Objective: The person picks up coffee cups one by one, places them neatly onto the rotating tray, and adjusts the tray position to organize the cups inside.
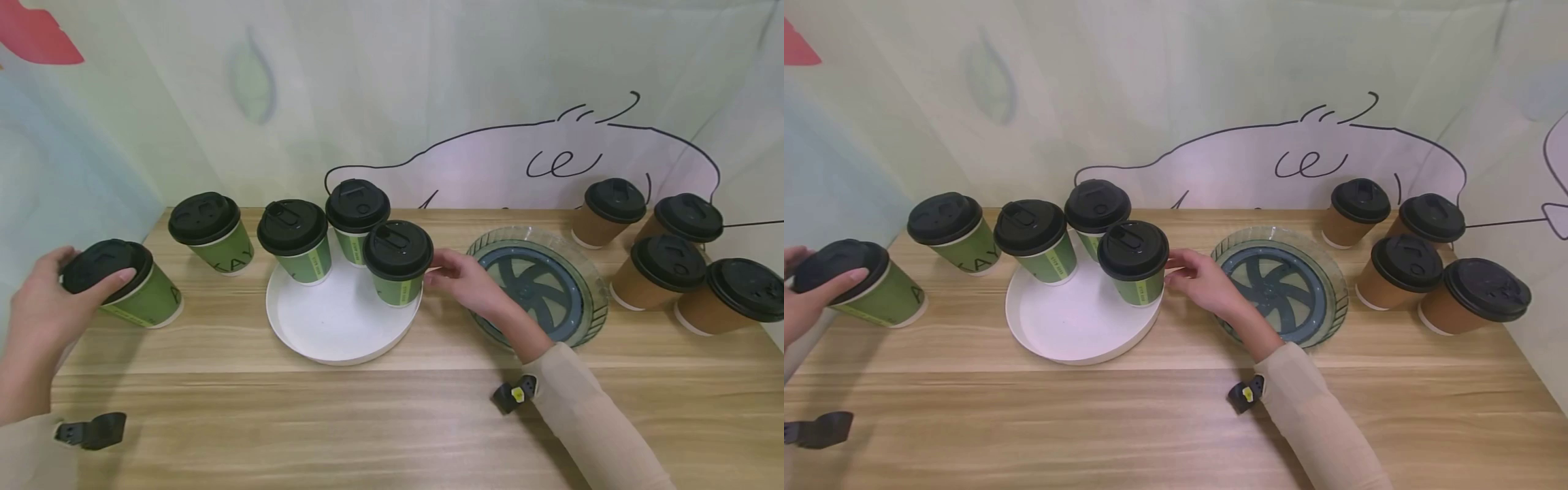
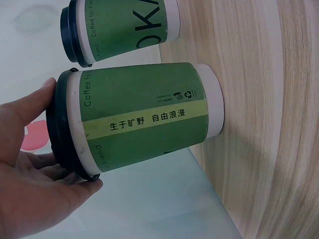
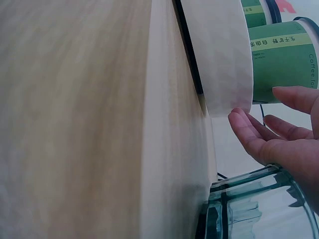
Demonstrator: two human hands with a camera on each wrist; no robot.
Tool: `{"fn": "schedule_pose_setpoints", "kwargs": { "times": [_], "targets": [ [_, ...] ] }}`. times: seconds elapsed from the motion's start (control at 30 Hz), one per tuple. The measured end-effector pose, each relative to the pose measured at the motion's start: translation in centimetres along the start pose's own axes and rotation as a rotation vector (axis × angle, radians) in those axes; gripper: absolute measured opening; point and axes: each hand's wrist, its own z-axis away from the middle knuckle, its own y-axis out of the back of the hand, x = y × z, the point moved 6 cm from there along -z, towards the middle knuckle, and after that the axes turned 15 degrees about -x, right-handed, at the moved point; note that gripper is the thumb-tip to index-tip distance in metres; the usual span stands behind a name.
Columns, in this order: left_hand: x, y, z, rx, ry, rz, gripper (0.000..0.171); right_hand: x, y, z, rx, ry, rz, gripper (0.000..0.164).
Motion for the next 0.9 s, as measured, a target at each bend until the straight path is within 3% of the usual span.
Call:
{"fn": "schedule_pose_setpoints", "kwargs": {
  "times": [0.5, 0.9],
  "targets": [
    [0.2, -0.1, -0.1, -0.003, -0.016, -0.018, 0.091, 0.0, 0.0, 0.0, 0.006, 0.007, 0.0, 0.037],
    [3.8, 0.2, 2.2, -0.031, -0.069, -0.029, 0.087, -0.1, 0.0, 0.0, 0.001, -0.008, 0.011, 0.038]
  ]
}}
